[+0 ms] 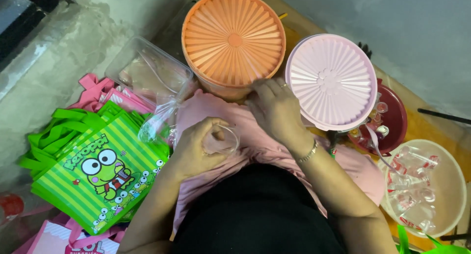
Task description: The person scoops orange stick-shaped snacks and pale ring-shaped snacks from large buckets into small clear plastic bags using a pink scoop. They seal each bag and place it on a bucket lid, repeating the process for both snack types.
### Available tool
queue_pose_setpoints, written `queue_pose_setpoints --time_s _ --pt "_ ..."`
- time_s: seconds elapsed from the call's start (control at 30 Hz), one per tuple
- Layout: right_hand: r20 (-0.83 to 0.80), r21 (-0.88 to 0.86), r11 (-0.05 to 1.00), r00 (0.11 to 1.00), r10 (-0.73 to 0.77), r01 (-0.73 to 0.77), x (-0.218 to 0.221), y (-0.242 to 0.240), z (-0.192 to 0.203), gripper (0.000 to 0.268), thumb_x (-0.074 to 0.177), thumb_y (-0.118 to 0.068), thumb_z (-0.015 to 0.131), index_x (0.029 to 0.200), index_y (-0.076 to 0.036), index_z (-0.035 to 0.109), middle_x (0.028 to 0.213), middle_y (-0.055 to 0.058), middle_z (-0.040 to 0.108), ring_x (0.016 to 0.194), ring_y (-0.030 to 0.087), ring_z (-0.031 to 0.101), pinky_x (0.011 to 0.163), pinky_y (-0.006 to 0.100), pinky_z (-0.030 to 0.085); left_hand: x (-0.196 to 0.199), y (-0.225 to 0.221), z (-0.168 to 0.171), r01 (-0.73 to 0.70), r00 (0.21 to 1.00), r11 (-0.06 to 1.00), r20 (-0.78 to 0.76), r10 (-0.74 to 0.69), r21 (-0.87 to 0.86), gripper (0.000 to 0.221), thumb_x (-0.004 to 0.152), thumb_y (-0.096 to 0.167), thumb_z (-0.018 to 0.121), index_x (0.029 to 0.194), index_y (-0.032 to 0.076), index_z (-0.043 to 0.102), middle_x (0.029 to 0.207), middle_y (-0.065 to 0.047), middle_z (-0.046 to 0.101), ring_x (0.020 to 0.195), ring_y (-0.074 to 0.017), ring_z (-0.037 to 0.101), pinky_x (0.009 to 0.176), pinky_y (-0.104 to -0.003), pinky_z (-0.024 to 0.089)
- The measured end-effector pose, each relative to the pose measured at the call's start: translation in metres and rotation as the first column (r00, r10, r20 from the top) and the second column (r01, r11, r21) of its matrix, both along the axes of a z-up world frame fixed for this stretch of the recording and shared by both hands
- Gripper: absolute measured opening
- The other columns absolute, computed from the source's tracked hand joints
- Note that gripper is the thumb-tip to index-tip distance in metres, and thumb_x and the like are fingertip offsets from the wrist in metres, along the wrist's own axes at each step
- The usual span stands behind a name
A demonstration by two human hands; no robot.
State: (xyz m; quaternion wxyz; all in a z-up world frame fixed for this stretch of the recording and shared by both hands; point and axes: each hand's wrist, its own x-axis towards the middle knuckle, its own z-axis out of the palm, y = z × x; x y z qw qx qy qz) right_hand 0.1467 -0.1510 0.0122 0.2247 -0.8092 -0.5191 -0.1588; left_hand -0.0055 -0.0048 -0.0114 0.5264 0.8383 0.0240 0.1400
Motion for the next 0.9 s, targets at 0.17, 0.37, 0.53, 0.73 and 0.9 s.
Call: queue_pose_setpoints --time_s 0.17,0.37,0.53,0.73,0.9 --pt "0.328 -0.145 0.987 0.945 -0.014 0.065 0.041 0.02 -0.046 0.039 0.057 -0.014 0.062 0.095 -0.003 0.059 0.089 0.014 0.057 0.092 0.032 0.054 0.073 0.035 0.043 -0.006 0.008 0.0 0.055 0.998 0.996 -0.01 -0.055 -0.064 0.058 0.048 0.019 0.074 0.103 0.017 0.055 0.07 0.001 0.062 0.069 -0.0165 0.062 0.07 -0.03 0.046" --pt "0.316 -0.199 0.98 0.948 0.04 0.025 0.05 0.026 -0.048 0.029 0.05 -0.014 0.056 0.078 -0.005 0.06 0.07 0.012 0.052 0.066 0.03 0.057 0.067 0.041 0.043 -0.009 0.014 -0.001 0.025 0.999 0.994 0.028 -0.022 -0.105 0.051 0.053 0.018 0.075 0.099 0.012 0.056 0.067 -0.001 0.061 0.064 -0.0174 0.062 0.068 -0.031 0.047" --pt "0.309 -0.292 0.953 0.951 0.016 0.079 0.052 0.03 -0.049 0.013 0.053 -0.021 0.056 0.063 -0.013 0.054 0.058 0.003 0.047 0.051 0.022 0.054 0.046 0.03 0.044 -0.007 0.014 -0.003 0.045 0.998 0.989 0.04 -0.04 -0.142 0.051 0.052 0.014 0.075 0.1 0.01 0.057 0.067 -0.002 0.062 0.064 -0.017 0.062 0.068 -0.03 0.047" --pt "0.29 -0.337 0.941 0.955 0.065 0.038 0.044 0.031 -0.034 0.008 0.059 -0.014 0.056 0.054 -0.01 0.053 0.051 0.004 0.045 0.042 0.023 0.049 0.038 0.031 0.04 -0.008 0.013 -0.004 0.055 0.998 0.977 0.052 -0.045 -0.206 0.045 0.057 0.009 0.073 0.099 0.007 0.056 0.067 -0.005 0.061 0.062 -0.0177 0.062 0.066 -0.031 0.048" --pt "0.581 -0.366 0.915 0.809 0.084 0.168 0.026 0.037 -0.02 0.009 0.057 -0.003 0.056 0.062 -0.01 0.054 0.062 0.015 0.053 0.045 0.024 0.051 0.037 0.032 0.037 -0.009 0.011 -0.001 0.05 0.998 0.982 0.049 -0.042 -0.18 0.047 0.056 0.011 0.074 0.1 0.008 0.056 0.068 -0.005 0.061 0.063 -0.0174 0.063 0.065 -0.03 0.048"
